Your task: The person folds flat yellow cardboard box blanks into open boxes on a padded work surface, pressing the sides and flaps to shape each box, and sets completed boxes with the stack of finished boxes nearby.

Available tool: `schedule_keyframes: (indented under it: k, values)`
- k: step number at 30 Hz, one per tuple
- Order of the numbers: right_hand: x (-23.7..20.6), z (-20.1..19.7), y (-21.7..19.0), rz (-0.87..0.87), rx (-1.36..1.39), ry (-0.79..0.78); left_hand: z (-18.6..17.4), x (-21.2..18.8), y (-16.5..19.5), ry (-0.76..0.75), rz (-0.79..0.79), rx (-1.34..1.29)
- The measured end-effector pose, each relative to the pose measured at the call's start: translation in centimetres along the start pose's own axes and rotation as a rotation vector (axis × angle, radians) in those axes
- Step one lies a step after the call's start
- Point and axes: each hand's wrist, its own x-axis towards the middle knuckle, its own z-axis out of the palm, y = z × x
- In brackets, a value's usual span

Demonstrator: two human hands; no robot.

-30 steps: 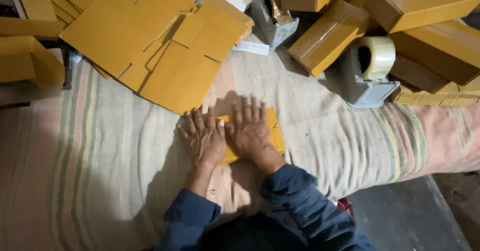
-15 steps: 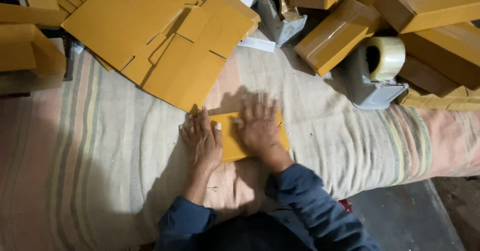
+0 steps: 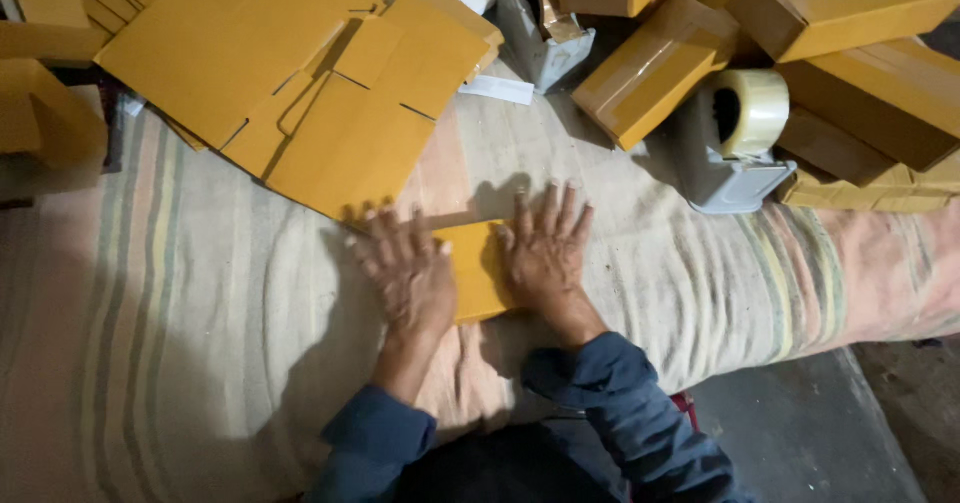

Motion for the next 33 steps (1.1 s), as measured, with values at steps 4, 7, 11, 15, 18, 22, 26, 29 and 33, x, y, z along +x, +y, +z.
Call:
schedule_keyframes:
  k: [4,7,11,15,18,22,26,29,33]
  values:
    - [-0.6,0.6,-1.3,-0.091,0.053,0.021,0.2,0.6,2.7,-0.044,0.035,-0.11]
    - [-0.9,0.5,0.5,-0.021,0.09,0.019,0.0,0.6,0.7,-0.046,0.046,0.027]
    - [-1.0,0.1,2.6,0.052,0.04,0.031,-0.5,0.9,-2.2,-0.043,-0.163,-0.02]
    - [0.1,0.8,-1.2,-0.074,-0.021,-0.057,-0.8,1.3,0.6,-0.131,-0.057,0.05]
    - [0.4,0.6,-2.8,-0.114,0.081,-0.004,-1.2,1.0,1.3,-0.16,-0.028,-0.029]
    - [0.0,-0.5,0.5,0.023,0.045,0.023,-2.1,0.3,-1.8,0.036,-0.076,-0.067]
    - [-0.8,-0.5,0.6,-0.011,-0.092,0.038,-1.9,0.0,-2.0,0.025,-0.114,-0.099]
    - [0.3,0.2,-2.8,-0.087,0.009,0.009,-1.7,0.8,0.6,0.001,-0.013,-0.02]
    - [1.0,-0.7,-2.5,-0.114,0.023,0.043,-2.4,1.3,0.5,0.011,0.01,-0.02]
